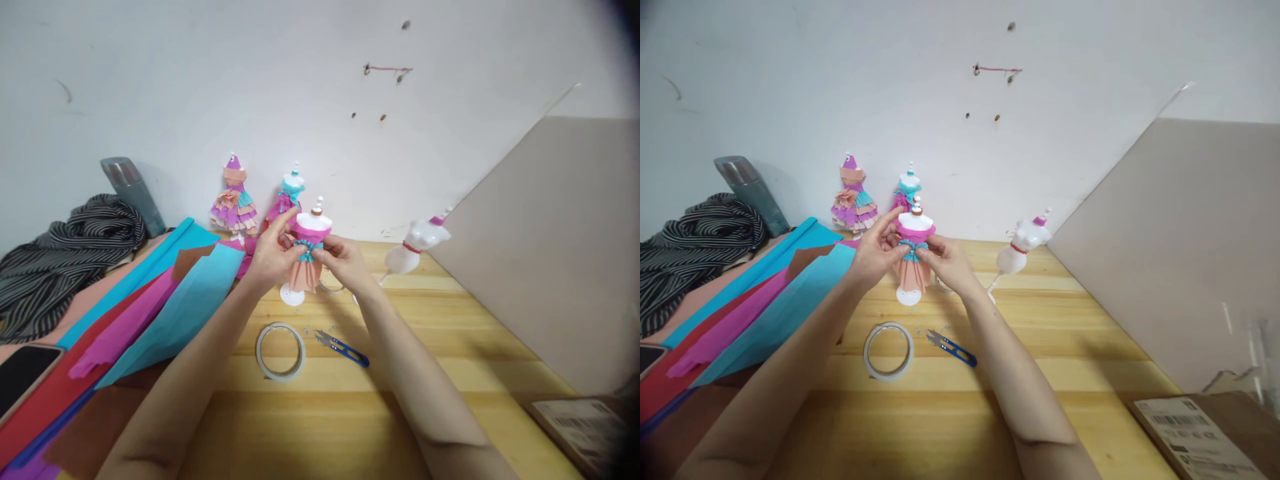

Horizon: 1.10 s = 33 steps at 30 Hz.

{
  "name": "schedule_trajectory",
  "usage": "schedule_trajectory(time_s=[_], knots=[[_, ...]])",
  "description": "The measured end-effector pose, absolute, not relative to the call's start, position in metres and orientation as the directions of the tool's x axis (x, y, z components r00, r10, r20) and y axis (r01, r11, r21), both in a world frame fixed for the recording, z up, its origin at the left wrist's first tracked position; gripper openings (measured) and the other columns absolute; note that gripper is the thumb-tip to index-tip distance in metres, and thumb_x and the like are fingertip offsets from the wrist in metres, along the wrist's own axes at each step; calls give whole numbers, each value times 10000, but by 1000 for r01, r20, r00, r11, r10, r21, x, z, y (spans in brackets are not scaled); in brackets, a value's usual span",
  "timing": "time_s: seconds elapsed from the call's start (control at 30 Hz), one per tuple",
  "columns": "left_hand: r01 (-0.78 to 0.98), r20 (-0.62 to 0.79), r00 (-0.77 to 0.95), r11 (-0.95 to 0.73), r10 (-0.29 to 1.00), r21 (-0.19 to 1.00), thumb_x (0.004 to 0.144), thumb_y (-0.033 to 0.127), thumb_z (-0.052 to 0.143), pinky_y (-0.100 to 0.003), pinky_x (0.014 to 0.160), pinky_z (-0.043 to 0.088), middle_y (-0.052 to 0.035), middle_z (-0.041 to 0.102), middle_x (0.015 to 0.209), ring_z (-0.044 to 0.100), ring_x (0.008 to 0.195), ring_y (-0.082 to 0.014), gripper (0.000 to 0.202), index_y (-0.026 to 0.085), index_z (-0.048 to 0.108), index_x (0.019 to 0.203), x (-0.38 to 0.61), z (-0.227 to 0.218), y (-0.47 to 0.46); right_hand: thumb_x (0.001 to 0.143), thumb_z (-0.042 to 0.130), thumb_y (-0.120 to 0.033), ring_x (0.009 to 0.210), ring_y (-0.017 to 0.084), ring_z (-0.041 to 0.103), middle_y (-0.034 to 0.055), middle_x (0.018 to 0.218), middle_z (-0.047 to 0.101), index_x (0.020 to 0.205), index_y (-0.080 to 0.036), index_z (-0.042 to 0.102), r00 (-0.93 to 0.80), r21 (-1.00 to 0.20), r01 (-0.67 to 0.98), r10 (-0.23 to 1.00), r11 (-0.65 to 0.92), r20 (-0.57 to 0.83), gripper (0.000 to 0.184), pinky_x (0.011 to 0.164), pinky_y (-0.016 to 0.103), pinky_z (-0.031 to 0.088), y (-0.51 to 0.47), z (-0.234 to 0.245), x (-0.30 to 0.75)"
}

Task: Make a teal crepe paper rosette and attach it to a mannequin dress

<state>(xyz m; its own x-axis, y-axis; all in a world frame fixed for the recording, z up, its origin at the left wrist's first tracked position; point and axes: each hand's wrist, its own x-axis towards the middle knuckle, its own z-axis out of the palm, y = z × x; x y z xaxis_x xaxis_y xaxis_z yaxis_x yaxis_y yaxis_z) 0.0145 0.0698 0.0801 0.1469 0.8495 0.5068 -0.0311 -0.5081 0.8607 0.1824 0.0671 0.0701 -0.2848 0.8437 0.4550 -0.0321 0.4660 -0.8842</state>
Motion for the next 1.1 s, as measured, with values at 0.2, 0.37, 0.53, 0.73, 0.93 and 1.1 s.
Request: schedule_trajectory(time_s=[0.2,0.37,0.53,0.73,0.93,1.1], knots=[[-21,535,91,-536,840,844,700,48,615,-220,557,421,-1,559,829,427,593,-77,659,220,540,1332,21,77,66,715,768,-411,780,204,660,24,826,745,886,-183,750,-236,-890,16,867,455,439,286,775,336,523,68,69,180],[-43,528,73,-526,846,849,681,55,651,-215,536,414,13,540,770,438,583,-79,655,218,564,1309,18,77,69,736,742,-464,794,204,661,29,867,750,915,-187,751,-263,-886,15,857,464,444,330,789,336,525,68,71,182],[-135,510,122,-495,852,858,676,82,666,-215,539,437,-19,620,864,476,594,-78,632,215,572,1287,14,77,73,770,680,-563,904,239,672,35,966,758,983,-212,753,-278,-877,48,850,478,448,417,870,378,520,68,72,186],[-128,492,133,-477,861,869,698,100,650,-213,572,464,-25,641,835,519,603,-77,555,174,601,1246,12,79,72,787,652,-597,922,256,681,60,982,763,1002,-188,750,-288,-861,119,847,494,446,472,871,395,523,66,73,188],[-37,537,89,-536,839,843,707,153,641,-252,678,520,-94,713,1013,644,782,-150,490,128,625,1197,6,85,72,795,646,-607,1132,293,640,71,1139,741,1111,-216,738,-270,-839,159,840,521,471,512,990,428,486,62,80,190],[-46,530,116,-528,840,848,700,167,644,-301,789,550,-102,730,1025,676,900,-197,410,121,659,1107,2,87,72,769,698,-566,1089,282,671,79,1108,752,1128,-223,727,-282,-857,106,842,504,460,498,985,450,504,64,75,190]])
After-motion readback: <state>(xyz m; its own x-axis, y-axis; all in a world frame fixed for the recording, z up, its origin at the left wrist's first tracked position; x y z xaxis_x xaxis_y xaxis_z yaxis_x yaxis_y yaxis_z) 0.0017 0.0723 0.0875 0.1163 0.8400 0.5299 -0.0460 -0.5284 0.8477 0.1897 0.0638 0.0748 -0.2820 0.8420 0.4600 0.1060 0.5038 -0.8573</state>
